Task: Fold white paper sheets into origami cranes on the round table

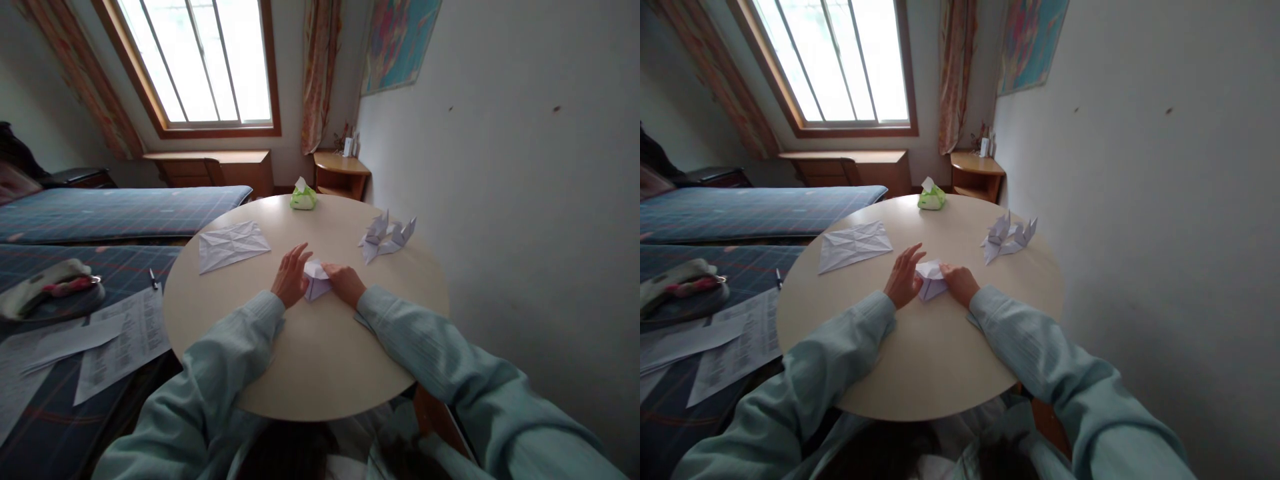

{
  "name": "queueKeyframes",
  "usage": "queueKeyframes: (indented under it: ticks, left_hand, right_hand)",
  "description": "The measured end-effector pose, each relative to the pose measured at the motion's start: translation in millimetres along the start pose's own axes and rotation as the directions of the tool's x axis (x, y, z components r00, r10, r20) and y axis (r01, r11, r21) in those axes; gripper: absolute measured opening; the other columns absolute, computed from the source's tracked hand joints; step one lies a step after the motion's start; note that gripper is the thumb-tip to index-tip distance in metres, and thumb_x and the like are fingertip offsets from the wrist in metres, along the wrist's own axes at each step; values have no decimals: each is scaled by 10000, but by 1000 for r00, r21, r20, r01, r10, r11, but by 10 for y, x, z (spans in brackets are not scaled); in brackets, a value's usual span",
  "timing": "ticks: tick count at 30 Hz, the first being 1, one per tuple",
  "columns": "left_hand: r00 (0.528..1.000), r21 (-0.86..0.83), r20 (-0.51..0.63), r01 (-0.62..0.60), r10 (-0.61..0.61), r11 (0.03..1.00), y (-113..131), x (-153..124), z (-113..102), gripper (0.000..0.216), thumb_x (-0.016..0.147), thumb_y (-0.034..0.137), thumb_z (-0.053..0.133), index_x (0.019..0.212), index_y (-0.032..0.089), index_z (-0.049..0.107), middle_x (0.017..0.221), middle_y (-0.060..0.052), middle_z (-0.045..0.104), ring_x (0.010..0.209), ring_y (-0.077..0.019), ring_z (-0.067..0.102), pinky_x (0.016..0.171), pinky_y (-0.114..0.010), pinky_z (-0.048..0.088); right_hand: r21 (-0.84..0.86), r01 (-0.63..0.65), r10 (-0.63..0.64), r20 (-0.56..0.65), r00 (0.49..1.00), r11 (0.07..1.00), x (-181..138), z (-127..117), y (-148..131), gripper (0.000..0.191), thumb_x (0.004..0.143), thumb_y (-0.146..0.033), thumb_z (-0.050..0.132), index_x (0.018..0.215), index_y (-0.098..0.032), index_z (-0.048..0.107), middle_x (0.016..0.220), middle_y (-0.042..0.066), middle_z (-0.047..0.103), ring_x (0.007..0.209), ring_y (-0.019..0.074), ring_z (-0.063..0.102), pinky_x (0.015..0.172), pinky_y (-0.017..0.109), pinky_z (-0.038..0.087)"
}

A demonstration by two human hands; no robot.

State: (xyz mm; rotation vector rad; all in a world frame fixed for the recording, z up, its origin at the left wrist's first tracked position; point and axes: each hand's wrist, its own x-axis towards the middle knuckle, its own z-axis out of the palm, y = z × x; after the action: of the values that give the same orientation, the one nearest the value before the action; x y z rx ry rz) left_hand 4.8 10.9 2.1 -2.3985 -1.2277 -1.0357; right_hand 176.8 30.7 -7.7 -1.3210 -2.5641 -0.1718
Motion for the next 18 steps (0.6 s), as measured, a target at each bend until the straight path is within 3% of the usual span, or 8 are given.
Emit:
queueKeyframes:
  ticks: [1,3,6,12,15,18]
  left_hand:
    - [998,-7,-38,-49,48,999,31,-5,-18,343,680,79,405,1011,112,486,1144,-124,485,1088,-215,413,877,-354,377]
    - [984,-19,-11,-181,180,983,93,-21,-39,188,719,84,368,789,148,529,876,-74,581,853,-163,516,742,-291,429]
    - [937,-15,97,-337,337,941,154,-47,-38,227,765,101,335,617,167,493,624,-17,546,607,-110,491,563,-219,406]
    - [885,47,38,-465,464,884,176,-86,-68,240,771,124,356,568,163,479,600,-18,545,622,-111,496,560,-222,394]
    - [890,38,110,-448,442,893,162,-92,-57,243,770,124,350,582,163,499,582,-12,540,584,-106,499,521,-217,393]
    - [910,-26,188,-372,371,928,130,-86,1,230,775,109,341,727,166,558,710,-23,597,666,-109,544,584,-215,441]
  right_hand:
    - [-15,-15,15,1,1000,1000,3,-1,2,333,820,-86,326,1115,-70,481,1066,139,580,951,181,564,790,256,442]
    - [-33,-36,37,4,999,999,10,-5,2,337,817,-83,322,1115,-63,479,1062,146,580,939,183,568,777,255,443]
    - [-36,-56,56,9,998,998,18,-9,-6,338,812,-80,325,1113,-62,477,1051,149,583,930,181,568,765,250,438]
    - [1,-103,103,-5,995,995,30,-8,-10,320,804,-78,334,1076,-93,503,1001,128,606,885,172,579,737,232,420]
    - [24,-120,121,-7,993,992,33,-30,-2,312,800,-84,344,1065,-111,506,980,118,613,860,167,583,714,224,407]
    - [47,-145,145,7,989,988,34,-66,-3,287,793,-95,359,1025,-136,523,921,98,629,820,166,587,683,225,394]
